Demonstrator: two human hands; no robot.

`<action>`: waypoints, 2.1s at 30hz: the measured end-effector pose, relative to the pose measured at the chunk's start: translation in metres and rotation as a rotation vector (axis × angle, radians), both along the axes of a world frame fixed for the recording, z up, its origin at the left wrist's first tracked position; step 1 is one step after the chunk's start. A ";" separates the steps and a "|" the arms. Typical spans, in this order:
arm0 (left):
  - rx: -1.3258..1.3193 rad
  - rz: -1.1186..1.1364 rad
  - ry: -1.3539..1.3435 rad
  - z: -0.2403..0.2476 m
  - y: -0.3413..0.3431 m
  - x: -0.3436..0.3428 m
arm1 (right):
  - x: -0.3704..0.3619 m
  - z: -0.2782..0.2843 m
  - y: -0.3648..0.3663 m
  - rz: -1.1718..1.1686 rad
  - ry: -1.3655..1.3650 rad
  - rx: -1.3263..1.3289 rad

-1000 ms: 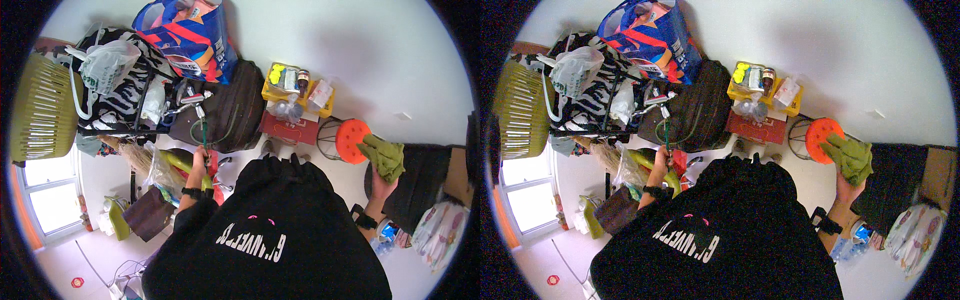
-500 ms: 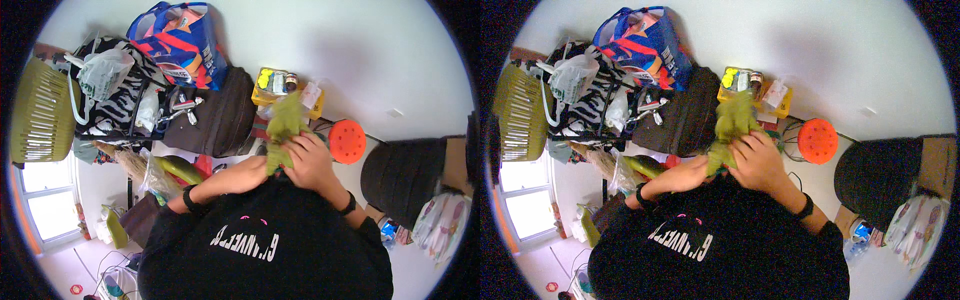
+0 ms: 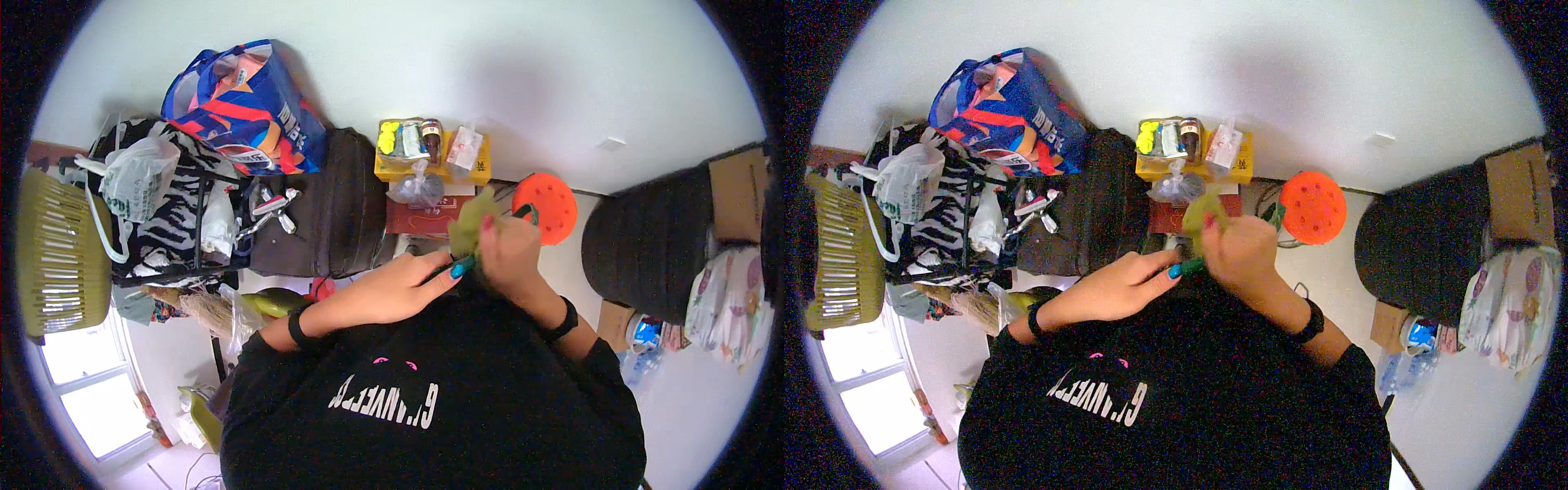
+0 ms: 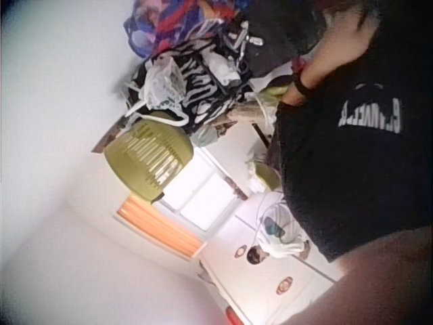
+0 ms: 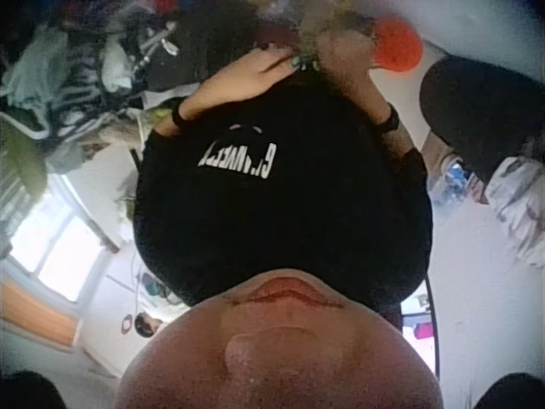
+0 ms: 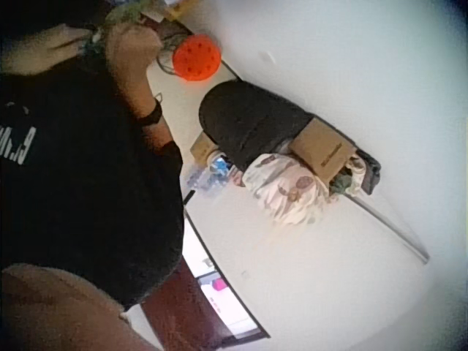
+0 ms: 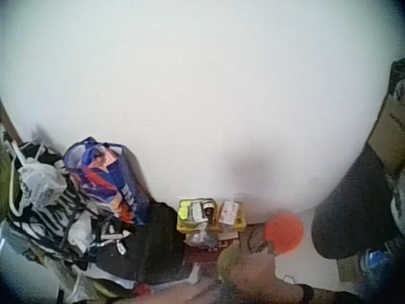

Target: The person wipes a table with a cloth, puts several items including a spray can and a smaller object into a plastic bag, and then washes the cloth in a bathroom sink.

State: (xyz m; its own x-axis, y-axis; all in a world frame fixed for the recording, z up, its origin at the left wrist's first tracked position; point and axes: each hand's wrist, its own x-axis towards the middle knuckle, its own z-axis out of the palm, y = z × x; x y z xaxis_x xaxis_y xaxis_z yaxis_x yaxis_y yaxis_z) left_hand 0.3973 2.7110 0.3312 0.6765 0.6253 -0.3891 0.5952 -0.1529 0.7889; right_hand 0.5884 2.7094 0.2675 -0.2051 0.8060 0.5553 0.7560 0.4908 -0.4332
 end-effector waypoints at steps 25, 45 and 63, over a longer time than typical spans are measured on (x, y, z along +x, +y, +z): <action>0.405 -0.041 0.097 -0.047 0.009 0.003 | 0.014 0.012 0.004 -0.177 -0.113 0.033; 1.333 -0.284 0.177 0.025 0.050 -0.049 | 0.101 0.011 -0.030 -0.048 -0.519 -0.136; 1.469 -0.222 0.404 0.024 0.078 -0.157 | 0.342 -0.084 -0.118 -0.882 -0.512 -0.349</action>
State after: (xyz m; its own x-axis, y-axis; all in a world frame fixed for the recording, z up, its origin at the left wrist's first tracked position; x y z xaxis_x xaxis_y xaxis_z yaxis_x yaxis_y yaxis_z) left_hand 0.2408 2.7888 0.3548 0.8093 0.5129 0.2862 0.5861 -0.7377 -0.3352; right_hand 0.9306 2.5915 0.1836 0.3832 0.8803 0.2796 0.9137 -0.4056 0.0250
